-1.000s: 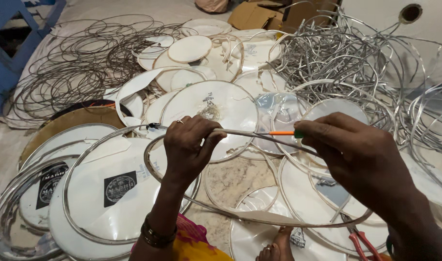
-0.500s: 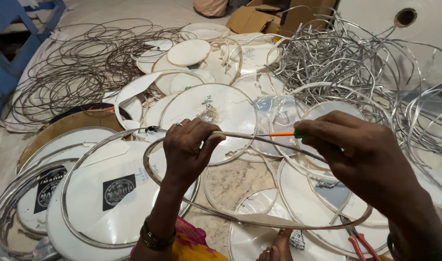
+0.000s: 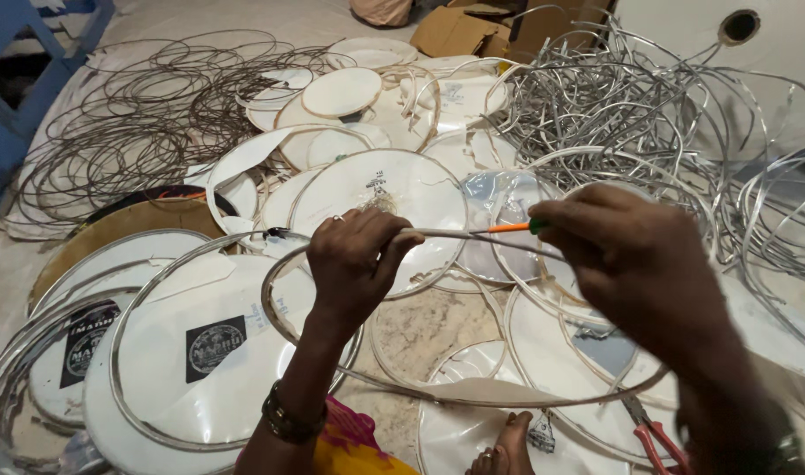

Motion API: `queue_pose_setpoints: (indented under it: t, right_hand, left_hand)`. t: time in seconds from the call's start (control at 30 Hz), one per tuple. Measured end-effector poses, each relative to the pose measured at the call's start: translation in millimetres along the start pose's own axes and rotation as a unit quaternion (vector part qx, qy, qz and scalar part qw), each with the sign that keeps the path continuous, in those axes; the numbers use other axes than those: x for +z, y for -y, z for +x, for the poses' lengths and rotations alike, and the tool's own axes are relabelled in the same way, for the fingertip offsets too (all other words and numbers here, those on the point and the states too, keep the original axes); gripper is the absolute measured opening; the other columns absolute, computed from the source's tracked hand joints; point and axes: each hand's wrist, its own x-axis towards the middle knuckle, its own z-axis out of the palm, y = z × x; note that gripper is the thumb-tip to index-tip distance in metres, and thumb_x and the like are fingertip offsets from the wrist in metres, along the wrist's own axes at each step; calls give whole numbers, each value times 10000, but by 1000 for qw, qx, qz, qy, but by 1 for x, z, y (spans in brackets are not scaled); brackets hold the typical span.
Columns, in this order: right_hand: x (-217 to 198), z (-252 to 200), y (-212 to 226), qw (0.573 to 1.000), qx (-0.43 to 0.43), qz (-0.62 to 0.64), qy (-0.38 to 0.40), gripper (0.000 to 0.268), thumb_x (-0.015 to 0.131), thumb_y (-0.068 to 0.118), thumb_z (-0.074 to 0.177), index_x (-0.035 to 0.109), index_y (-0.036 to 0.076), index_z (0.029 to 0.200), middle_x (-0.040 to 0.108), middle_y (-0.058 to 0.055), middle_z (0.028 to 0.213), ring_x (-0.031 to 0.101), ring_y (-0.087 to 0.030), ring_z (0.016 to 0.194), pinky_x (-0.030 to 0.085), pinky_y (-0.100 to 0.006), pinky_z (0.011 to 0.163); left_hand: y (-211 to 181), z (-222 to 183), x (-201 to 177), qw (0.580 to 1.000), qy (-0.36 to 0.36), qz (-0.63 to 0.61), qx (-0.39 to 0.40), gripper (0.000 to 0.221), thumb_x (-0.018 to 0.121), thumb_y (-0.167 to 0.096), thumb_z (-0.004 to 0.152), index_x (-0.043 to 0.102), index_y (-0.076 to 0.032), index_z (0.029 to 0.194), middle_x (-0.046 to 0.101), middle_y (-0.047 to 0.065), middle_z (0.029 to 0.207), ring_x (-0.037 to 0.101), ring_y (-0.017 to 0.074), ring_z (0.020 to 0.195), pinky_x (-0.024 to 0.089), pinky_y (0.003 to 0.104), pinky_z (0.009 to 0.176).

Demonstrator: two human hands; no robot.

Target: The person uses pliers to cut wire rings and a small screwdriver to pry at the edges of drum head components while sitting among various drum parts on the floor.

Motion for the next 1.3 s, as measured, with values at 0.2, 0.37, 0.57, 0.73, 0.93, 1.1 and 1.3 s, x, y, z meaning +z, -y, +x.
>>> queue_pose_setpoints:
  t: [0.2,0.37,0.57,0.73,0.93,1.1,1.3]
  right_hand:
    - [31,-28,7,988,30,5,-150,274,739,29,913,770,119,1169,739,-89,999,715,-186,766,543,-319,634]
    - [73,-44,3,962,30,28,-270,300,740,-52,951,745,75,1223,699,-99,1031,705,-202,859,546,-313,733]
    - [113,-48,-5,922,15,27,-386,340,742,-147,937,729,22,1232,668,-120,1073,641,-223,961,526,-297,789]
    - [140,-49,-12,894,13,71,-442,329,710,-169,989,711,10,1266,628,-117,1162,639,-222,1011,562,-286,861]
    - [170,-41,-19,866,34,85,-491,300,729,-159,978,711,-2,1232,603,-124,1155,643,-236,1022,576,-319,889]
    - [160,-31,-12,883,29,73,-463,310,733,-149,966,713,8,1232,622,-138,1133,646,-267,1023,564,-343,885]
    - [82,-32,-22,965,0,-58,-257,289,758,36,983,738,81,1268,655,-89,980,609,-255,888,478,-413,765]
  left_hand:
    - [9,8,12,1000,0,-12,14,278,733,-355,961,688,-123,815,630,7,727,584,208,654,359,386,623]
    - [13,14,21,1000,12,-11,14,284,725,-364,964,695,-127,810,633,4,722,576,209,643,367,388,629]
    - [14,20,32,999,17,-17,25,291,719,-378,967,698,-127,822,639,3,733,590,204,659,368,389,629]
    - [12,23,39,999,24,-25,17,298,733,-391,957,712,-126,823,632,5,711,584,201,639,379,384,621]
    - [16,25,46,999,25,-11,20,283,737,-384,953,718,-134,824,642,7,712,594,212,635,389,389,616]
    - [26,30,45,999,35,-11,1,269,719,-362,974,722,-132,836,652,19,719,609,234,635,422,396,620]
    - [27,37,35,995,86,-35,-37,276,679,-377,998,742,-167,830,624,15,649,626,221,622,461,370,591]
